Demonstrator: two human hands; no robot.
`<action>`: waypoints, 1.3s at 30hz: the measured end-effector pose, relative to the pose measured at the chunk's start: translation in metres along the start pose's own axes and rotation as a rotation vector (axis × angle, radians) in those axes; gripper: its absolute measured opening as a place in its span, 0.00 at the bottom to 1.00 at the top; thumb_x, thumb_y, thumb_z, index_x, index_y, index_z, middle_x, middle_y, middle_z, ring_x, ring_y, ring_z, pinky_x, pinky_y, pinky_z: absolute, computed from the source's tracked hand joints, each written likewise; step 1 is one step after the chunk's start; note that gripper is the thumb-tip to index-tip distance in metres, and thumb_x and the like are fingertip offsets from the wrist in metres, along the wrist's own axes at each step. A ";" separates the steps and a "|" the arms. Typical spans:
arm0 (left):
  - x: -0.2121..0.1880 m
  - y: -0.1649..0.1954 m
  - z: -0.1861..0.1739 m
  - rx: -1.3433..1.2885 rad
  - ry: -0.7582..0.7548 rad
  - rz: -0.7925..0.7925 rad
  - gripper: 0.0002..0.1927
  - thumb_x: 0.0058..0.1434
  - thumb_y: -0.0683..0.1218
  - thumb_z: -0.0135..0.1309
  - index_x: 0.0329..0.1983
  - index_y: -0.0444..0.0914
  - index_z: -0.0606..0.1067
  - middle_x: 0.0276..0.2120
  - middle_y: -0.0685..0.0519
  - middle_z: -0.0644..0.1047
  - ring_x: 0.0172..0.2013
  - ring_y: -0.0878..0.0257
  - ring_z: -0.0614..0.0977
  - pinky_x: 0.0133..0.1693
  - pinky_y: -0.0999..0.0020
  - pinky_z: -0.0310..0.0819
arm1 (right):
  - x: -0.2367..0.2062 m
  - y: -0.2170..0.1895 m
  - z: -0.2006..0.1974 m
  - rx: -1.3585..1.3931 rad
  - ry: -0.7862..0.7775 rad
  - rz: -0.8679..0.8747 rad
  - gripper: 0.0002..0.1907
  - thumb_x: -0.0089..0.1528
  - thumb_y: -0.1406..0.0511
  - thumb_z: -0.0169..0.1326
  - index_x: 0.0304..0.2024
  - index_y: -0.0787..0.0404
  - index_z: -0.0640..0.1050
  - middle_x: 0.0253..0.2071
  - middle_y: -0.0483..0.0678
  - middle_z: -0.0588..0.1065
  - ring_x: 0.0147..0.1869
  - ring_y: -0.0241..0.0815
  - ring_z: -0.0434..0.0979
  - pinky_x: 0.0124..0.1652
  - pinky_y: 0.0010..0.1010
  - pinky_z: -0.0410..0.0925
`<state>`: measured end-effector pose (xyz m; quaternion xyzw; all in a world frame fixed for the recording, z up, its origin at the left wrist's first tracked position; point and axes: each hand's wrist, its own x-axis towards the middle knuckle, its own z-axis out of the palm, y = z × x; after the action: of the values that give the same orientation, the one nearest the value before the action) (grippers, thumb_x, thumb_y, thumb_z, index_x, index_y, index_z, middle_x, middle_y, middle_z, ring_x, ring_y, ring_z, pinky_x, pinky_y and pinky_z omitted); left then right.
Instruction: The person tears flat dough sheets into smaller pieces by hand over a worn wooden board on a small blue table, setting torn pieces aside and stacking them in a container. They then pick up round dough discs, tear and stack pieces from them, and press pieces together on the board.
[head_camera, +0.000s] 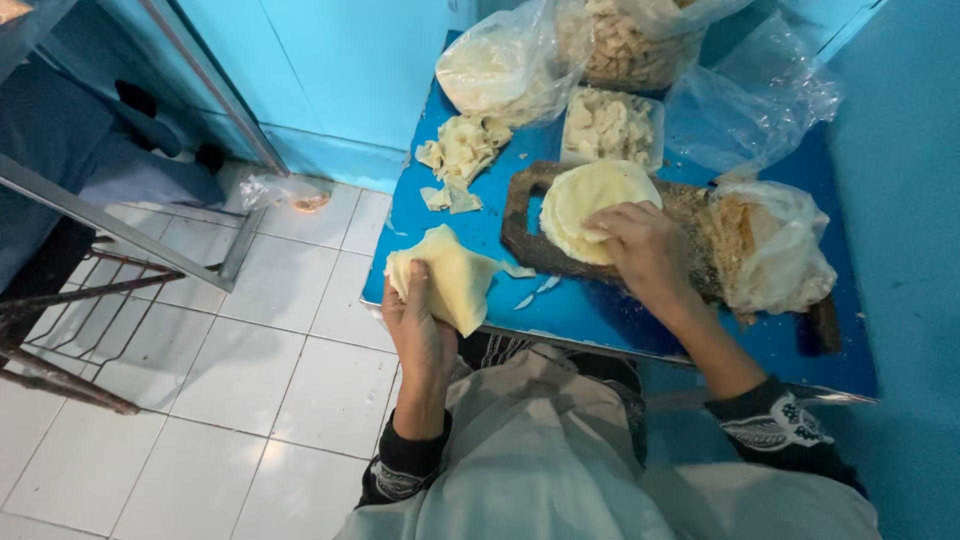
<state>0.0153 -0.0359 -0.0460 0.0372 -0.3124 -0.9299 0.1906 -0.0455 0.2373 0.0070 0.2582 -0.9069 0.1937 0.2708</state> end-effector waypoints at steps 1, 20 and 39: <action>0.000 -0.001 0.000 0.007 0.008 -0.008 0.12 0.72 0.45 0.52 0.55 0.34 0.71 0.47 0.48 0.79 0.45 0.61 0.83 0.47 0.63 0.80 | 0.001 -0.002 -0.001 0.018 0.003 0.023 0.14 0.56 0.74 0.59 0.43 0.55 0.85 0.44 0.46 0.81 0.49 0.51 0.80 0.48 0.40 0.73; -0.013 -0.004 0.006 0.028 -0.011 -0.217 0.16 0.68 0.46 0.51 0.57 0.36 0.69 0.49 0.48 0.78 0.45 0.59 0.84 0.43 0.60 0.84 | -0.004 -0.054 -0.033 0.116 -0.047 -0.002 0.24 0.59 0.61 0.65 0.57 0.59 0.80 0.62 0.55 0.74 0.62 0.55 0.76 0.55 0.43 0.71; -0.055 -0.051 0.026 0.139 -0.356 -0.201 0.17 0.67 0.35 0.56 0.58 0.30 0.69 0.51 0.45 0.79 0.51 0.62 0.81 0.53 0.66 0.77 | -0.075 -0.087 0.015 0.940 0.128 0.459 0.10 0.65 0.74 0.59 0.50 0.68 0.81 0.46 0.49 0.81 0.48 0.36 0.81 0.46 0.28 0.75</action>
<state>0.0445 0.0370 -0.0582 -0.0836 -0.3993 -0.9123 0.0358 0.0526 0.1888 -0.0306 0.1342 -0.7370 0.6492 0.1314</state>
